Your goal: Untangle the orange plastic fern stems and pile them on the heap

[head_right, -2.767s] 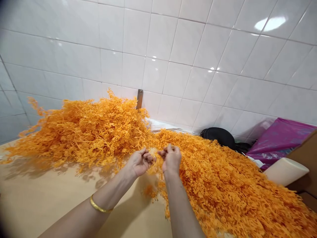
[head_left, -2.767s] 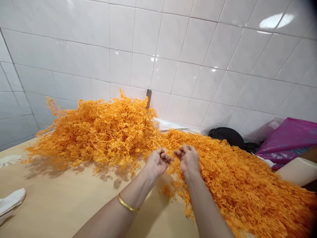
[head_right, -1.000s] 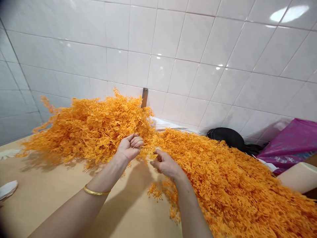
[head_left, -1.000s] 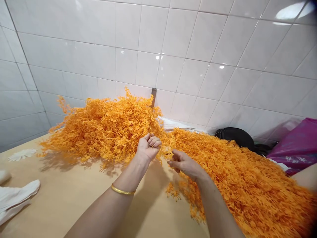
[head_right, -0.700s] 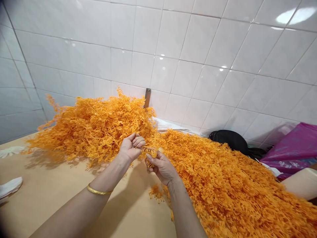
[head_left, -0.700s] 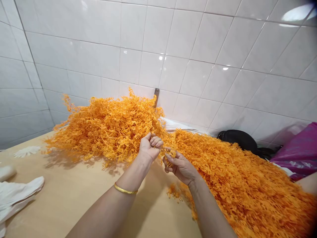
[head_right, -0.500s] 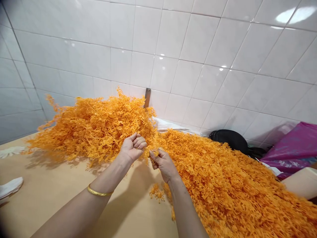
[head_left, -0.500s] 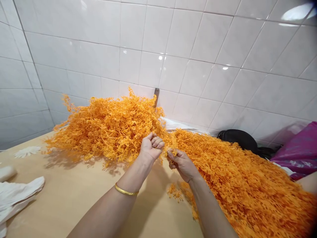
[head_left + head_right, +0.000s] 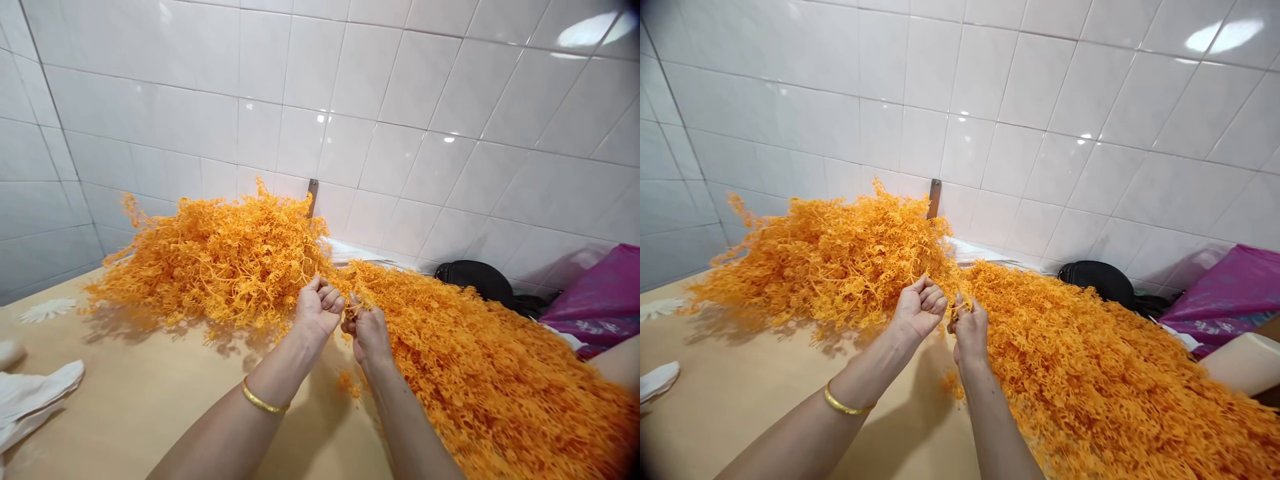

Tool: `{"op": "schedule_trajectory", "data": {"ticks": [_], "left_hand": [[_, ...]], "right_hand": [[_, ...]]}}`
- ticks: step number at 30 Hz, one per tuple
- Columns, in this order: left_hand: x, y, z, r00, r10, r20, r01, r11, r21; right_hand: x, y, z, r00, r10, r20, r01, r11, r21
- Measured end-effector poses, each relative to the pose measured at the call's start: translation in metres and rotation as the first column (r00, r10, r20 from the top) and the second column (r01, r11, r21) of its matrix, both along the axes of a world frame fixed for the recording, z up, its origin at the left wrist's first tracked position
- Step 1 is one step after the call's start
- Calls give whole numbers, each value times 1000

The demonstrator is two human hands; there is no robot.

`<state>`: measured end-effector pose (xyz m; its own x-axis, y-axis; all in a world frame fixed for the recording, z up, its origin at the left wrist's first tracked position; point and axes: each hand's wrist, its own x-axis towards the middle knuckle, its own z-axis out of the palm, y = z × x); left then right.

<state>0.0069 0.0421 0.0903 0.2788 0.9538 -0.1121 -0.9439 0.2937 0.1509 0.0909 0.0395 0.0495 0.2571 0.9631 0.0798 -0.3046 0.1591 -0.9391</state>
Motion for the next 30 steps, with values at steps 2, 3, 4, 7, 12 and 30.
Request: {"op": "schedule_trajectory", "data": {"ticks": [2,3,4,7,12,30], "left_hand": [[-1,-5,7,1000,-15,-3,15,1000,15],[-2,-7,10,1000,-27,-2,27,999,41],[-3,-9,14,999,-36,0,36,997,73],[-9,-9,19,1000,-22,17,20,994,105],[-17,1,13,999,8,52,-12,997,82],[-34,15,7,990,45,-134,-28,992,122]], "right_hand": [[11,4,-1,999,-15,-46,13,999,-43],[19,6,-2,998,-34,-62,29,997,-71],[27,8,-3,996,-54,-70,47,994,-101],[43,10,-2,997,-48,-55,39,987,-158],[30,1,0,973,222,58,-210,963,-169],[55,-3,3,708,251,660,-146,967,-211]]}}
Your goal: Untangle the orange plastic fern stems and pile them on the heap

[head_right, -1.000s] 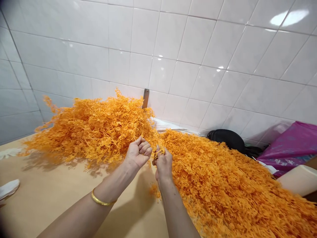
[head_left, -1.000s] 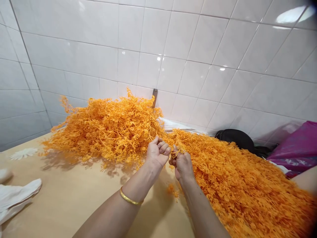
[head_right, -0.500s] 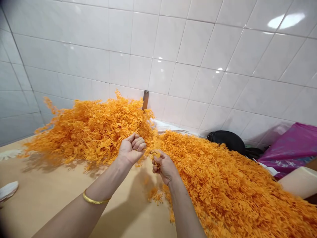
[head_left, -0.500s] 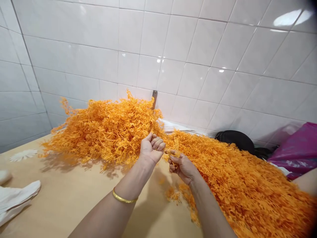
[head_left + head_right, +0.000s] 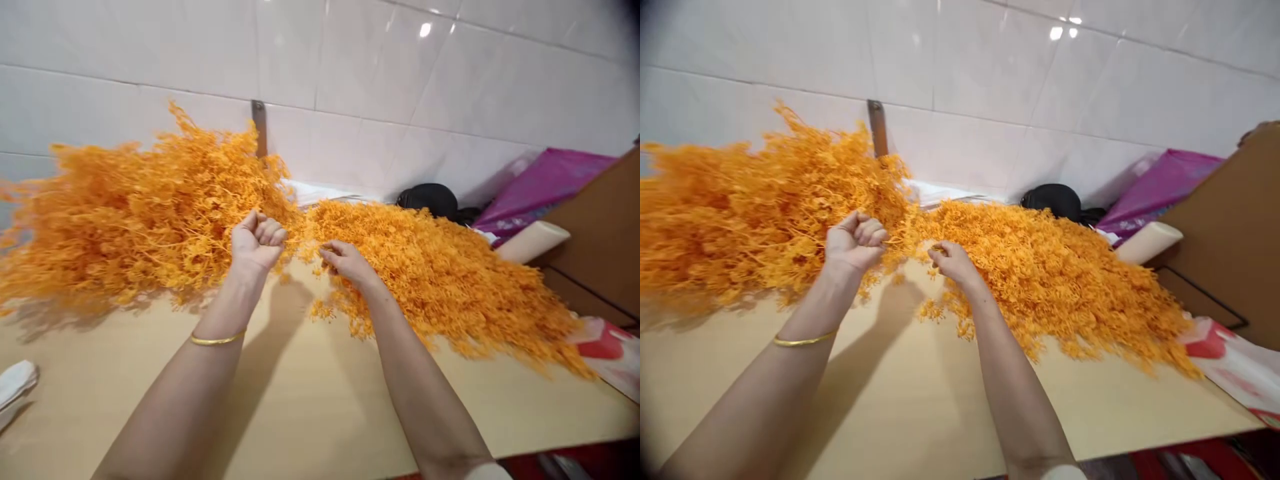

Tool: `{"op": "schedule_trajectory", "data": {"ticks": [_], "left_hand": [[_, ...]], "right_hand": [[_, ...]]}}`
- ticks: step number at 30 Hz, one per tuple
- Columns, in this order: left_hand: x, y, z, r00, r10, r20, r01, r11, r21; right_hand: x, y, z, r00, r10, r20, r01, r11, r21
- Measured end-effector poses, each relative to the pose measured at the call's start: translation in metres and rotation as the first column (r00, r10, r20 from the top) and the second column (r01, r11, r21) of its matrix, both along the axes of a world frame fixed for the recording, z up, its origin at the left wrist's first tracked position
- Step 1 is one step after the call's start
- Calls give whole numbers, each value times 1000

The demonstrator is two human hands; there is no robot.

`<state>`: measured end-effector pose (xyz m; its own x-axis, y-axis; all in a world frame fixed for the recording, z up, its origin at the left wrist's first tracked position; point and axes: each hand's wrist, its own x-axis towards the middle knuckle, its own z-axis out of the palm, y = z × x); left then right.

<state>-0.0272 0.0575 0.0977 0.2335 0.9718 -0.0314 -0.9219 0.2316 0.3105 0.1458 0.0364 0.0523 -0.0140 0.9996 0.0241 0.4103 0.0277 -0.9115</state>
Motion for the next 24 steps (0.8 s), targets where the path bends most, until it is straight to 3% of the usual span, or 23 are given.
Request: {"op": "schedule_trajectory", "data": {"ticks": [3,6,9,11,15,17,19,21,22,24], "left_hand": [[-3,5,-1,999,3,-50,-4,1000,-16],[-5,6,-1,995,31,-94,-34,999,-29],[-6,5,1,990,61,-130,-63,998,-9],[-6,4,3,982,69,-177,-68,998,15],[3,-1,6,956,69,-284,-53,997,61],[10,-7,7,942,51,-330,-28,997,73],[18,-15,4,933,32,-359,1,996,90],[23,-26,-2,925,4,-379,32,995,91],[25,-32,-7,920,-14,-391,50,995,84],[23,-46,-20,905,-42,-422,69,996,50]], "right_hand": [[1,0,3,906,24,423,-63,995,80],[-5,-6,9,815,-58,577,-80,974,211],[-7,-28,18,855,-105,508,-100,928,359],[0,-58,27,887,-58,459,-138,914,382],[35,-155,43,940,28,339,-138,942,306],[55,-212,39,954,104,280,-156,973,172],[70,-261,18,942,275,192,-279,960,-4],[74,-294,-21,915,385,121,-368,919,-140],[71,-304,-46,924,359,132,-329,922,-202],[59,-314,-103,935,136,327,-65,974,-218]]}}
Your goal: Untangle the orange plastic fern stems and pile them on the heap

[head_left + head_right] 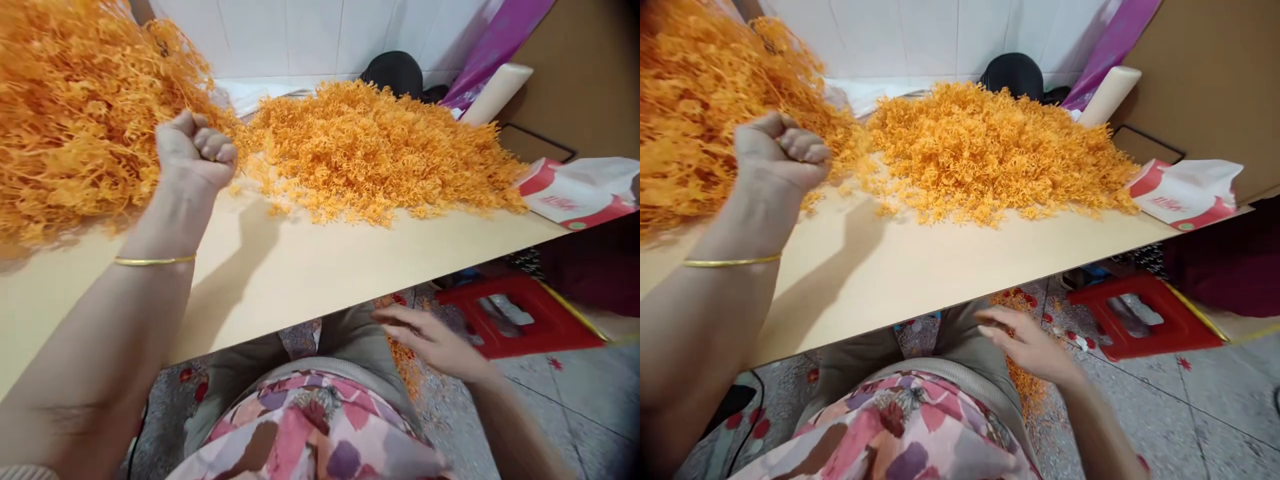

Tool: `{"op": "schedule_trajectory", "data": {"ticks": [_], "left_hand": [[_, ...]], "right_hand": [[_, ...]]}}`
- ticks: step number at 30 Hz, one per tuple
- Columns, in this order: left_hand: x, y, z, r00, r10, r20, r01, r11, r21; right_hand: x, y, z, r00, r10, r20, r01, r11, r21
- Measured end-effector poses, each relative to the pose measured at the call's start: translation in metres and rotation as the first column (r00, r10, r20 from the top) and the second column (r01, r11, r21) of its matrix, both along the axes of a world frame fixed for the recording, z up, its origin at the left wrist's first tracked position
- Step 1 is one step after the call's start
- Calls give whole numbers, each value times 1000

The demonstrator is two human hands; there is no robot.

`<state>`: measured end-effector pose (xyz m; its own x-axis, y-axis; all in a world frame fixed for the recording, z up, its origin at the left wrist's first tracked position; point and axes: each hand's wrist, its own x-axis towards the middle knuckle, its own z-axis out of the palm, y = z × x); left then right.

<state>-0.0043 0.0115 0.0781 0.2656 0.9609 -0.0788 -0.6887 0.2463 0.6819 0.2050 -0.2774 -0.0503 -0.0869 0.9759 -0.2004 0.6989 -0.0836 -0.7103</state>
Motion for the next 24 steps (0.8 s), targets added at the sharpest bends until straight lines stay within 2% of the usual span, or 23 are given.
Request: {"op": "schedule_trajectory", "data": {"ticks": [1,2,4,6,8,10,13,18,24], "left_hand": [[-3,-7,-8,1000,0,-22,0,1000,-22],[-8,-13,-16,999,7,-41,-9,999,-43],[-20,-22,-31,997,32,-70,-37,996,-84],[-32,-27,-45,993,74,-91,-83,992,-98],[-40,-27,-55,985,133,-114,-143,986,-84],[-43,-25,-60,974,176,-139,-186,981,-59],[-41,-22,-64,973,163,-162,-172,984,-42],[-43,-22,-65,987,87,-132,-98,992,-83],[-48,-21,-60,989,91,-118,-105,987,-122]], "right_hand": [[-8,-1,-28,985,-77,151,72,997,38],[-14,-2,-55,937,-141,320,124,990,72],[-22,-2,-98,775,-225,591,203,974,105],[-16,-2,-126,597,-309,740,311,940,141],[-1,-2,-140,506,-321,801,360,922,142],[16,-2,-148,512,-280,812,342,934,106],[26,2,-158,574,-228,787,264,961,86],[7,9,-173,664,-191,723,200,977,75],[-1,19,-176,786,-102,609,198,976,-92]]}}
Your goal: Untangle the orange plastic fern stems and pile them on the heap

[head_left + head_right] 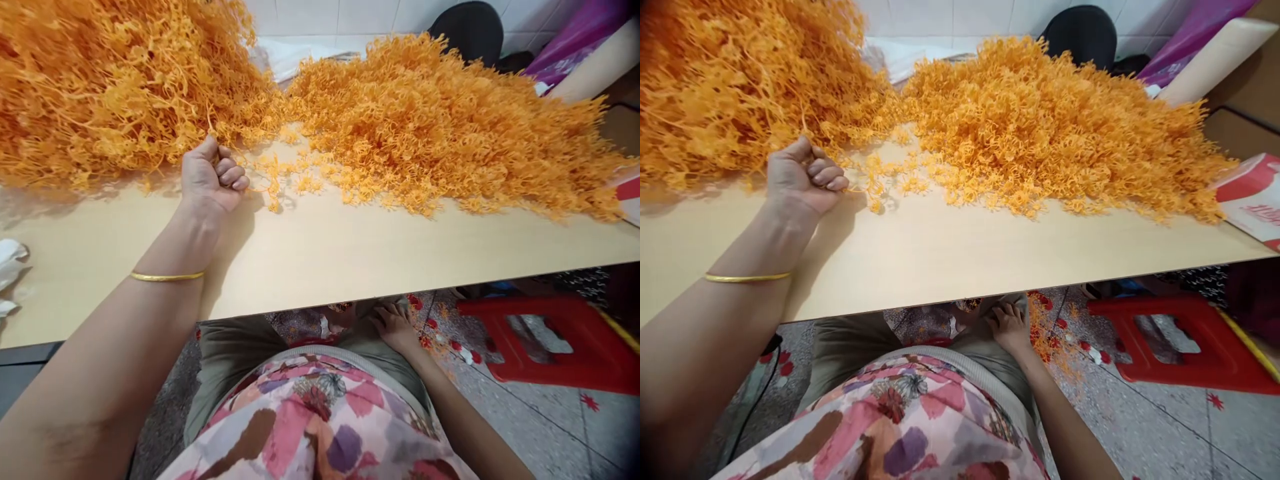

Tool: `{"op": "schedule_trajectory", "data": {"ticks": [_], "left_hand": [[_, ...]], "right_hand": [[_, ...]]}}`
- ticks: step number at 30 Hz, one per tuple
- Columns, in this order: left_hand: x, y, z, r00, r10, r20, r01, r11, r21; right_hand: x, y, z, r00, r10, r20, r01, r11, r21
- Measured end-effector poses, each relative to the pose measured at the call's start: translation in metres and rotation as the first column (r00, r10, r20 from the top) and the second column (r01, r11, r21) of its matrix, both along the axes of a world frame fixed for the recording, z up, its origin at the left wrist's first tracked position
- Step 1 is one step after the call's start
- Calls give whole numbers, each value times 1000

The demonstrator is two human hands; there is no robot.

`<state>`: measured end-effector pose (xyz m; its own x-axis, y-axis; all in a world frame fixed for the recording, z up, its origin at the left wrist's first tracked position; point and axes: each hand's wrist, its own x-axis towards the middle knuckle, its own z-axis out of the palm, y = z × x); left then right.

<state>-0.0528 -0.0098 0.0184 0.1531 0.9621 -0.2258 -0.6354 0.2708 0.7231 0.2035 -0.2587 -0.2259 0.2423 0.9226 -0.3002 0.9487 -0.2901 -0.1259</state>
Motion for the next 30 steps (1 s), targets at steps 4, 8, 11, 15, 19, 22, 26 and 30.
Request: {"op": "schedule_trajectory", "data": {"ticks": [4,8,11,15,19,22,26,30], "left_hand": [[1,-2,5,999,-46,16,47,998,-30],[3,-7,10,994,-108,25,109,992,-67],[6,-10,14,991,-132,1,131,988,-84],[8,-11,18,989,-142,-36,138,986,-89],[9,-9,16,990,-138,-37,134,986,-97],[9,-8,12,989,-143,-41,138,985,-102],[8,-7,9,989,-141,-53,135,986,-101],[6,-6,11,990,-134,-53,129,987,-93]], "right_hand": [[0,9,-4,1000,-3,-21,1,995,-98],[0,15,-10,1000,-21,11,22,989,-149],[0,15,-12,1000,-24,13,26,984,-177],[2,13,-10,1000,-24,2,24,982,-185],[3,9,-1,1000,-21,19,24,988,-150],[0,6,3,999,13,40,-9,995,-102],[-3,4,3,996,26,82,-17,994,-109],[1,2,3,994,25,106,-7,987,-160]]}}
